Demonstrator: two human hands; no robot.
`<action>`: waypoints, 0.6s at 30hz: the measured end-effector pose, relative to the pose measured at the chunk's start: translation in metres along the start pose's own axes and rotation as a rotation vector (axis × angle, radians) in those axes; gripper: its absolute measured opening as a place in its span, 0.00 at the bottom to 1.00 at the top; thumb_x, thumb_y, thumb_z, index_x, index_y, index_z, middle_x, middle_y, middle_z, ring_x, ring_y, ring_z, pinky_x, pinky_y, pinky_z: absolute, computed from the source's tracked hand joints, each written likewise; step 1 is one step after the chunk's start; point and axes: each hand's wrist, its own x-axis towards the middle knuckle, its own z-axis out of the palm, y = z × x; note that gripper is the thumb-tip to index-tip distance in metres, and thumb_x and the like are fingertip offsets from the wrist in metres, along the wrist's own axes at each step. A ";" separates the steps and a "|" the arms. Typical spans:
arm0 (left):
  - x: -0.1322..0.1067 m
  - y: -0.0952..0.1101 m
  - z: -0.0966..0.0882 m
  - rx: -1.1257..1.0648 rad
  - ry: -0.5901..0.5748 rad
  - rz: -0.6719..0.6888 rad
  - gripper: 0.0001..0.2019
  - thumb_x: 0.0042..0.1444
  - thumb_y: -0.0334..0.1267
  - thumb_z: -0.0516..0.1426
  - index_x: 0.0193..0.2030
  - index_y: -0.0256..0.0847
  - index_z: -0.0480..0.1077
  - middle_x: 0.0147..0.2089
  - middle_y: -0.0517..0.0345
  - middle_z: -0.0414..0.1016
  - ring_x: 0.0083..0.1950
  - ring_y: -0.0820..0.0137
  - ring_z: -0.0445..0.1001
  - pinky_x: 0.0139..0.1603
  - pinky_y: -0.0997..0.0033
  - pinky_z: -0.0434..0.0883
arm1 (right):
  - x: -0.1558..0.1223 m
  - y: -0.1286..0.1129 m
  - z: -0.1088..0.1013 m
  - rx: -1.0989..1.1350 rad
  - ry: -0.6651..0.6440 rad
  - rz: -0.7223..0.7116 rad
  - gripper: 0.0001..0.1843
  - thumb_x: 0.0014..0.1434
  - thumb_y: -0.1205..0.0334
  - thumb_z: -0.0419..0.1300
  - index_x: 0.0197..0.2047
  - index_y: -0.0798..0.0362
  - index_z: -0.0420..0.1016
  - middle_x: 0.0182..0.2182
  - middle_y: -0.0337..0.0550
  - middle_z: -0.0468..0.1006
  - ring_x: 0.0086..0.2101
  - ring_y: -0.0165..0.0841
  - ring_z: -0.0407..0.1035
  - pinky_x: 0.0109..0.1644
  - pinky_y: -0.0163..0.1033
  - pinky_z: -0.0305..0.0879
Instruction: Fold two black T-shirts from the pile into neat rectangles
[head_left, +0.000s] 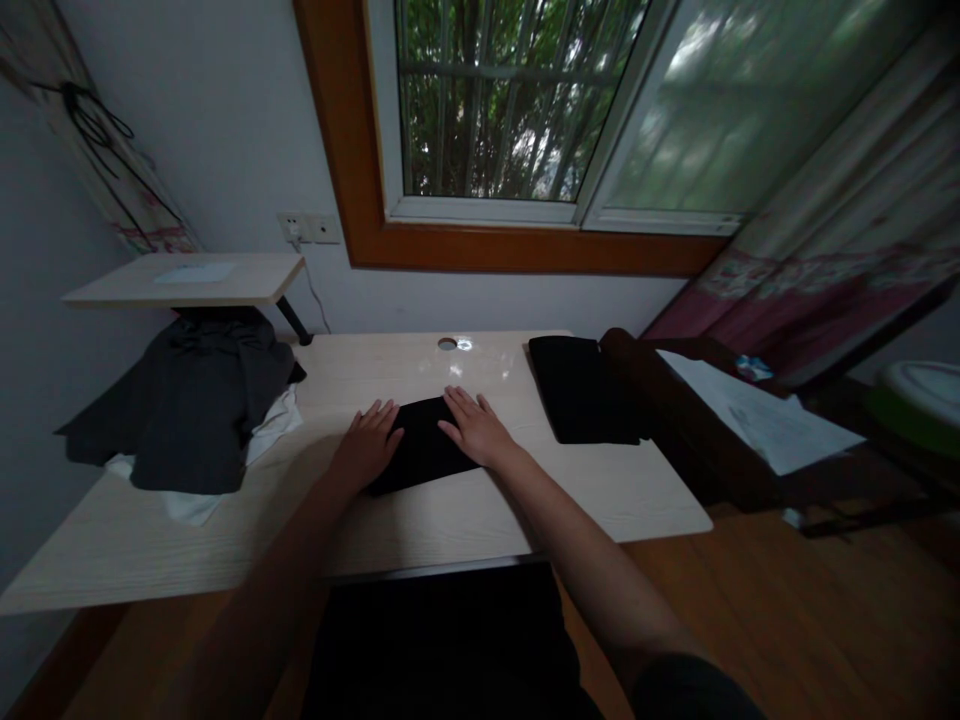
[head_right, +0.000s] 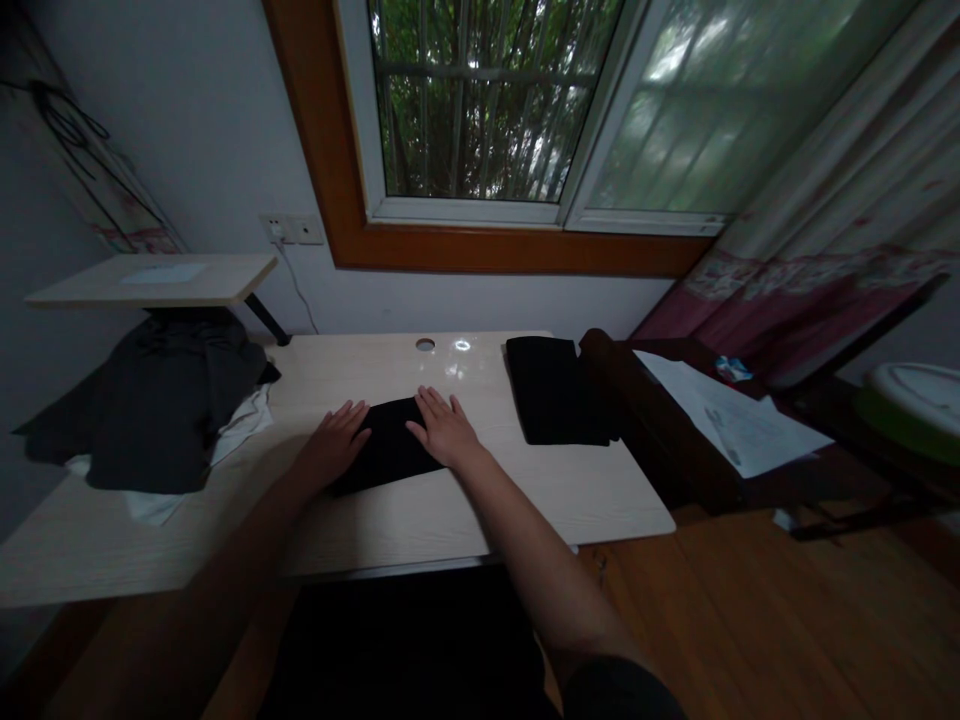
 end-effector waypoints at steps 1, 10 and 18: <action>-0.001 -0.004 0.000 -0.006 -0.004 -0.009 0.27 0.72 0.47 0.44 0.73 0.41 0.59 0.75 0.48 0.59 0.77 0.53 0.54 0.73 0.42 0.57 | -0.001 0.004 -0.001 0.001 -0.010 0.014 0.34 0.74 0.43 0.44 0.76 0.50 0.51 0.75 0.48 0.49 0.73 0.41 0.44 0.75 0.60 0.41; -0.011 -0.045 0.007 -0.034 0.113 -0.143 0.25 0.72 0.43 0.43 0.70 0.41 0.64 0.74 0.50 0.62 0.76 0.50 0.55 0.74 0.39 0.55 | -0.025 0.040 -0.007 0.013 0.025 0.098 0.32 0.75 0.51 0.43 0.76 0.54 0.51 0.72 0.52 0.58 0.72 0.41 0.48 0.76 0.57 0.41; -0.015 -0.064 0.009 -0.178 0.300 -0.208 0.28 0.61 0.30 0.47 0.68 0.40 0.67 0.70 0.50 0.68 0.73 0.58 0.62 0.75 0.49 0.59 | -0.033 0.044 -0.010 0.187 0.248 0.097 0.25 0.72 0.60 0.47 0.69 0.53 0.67 0.63 0.51 0.74 0.62 0.40 0.67 0.70 0.51 0.58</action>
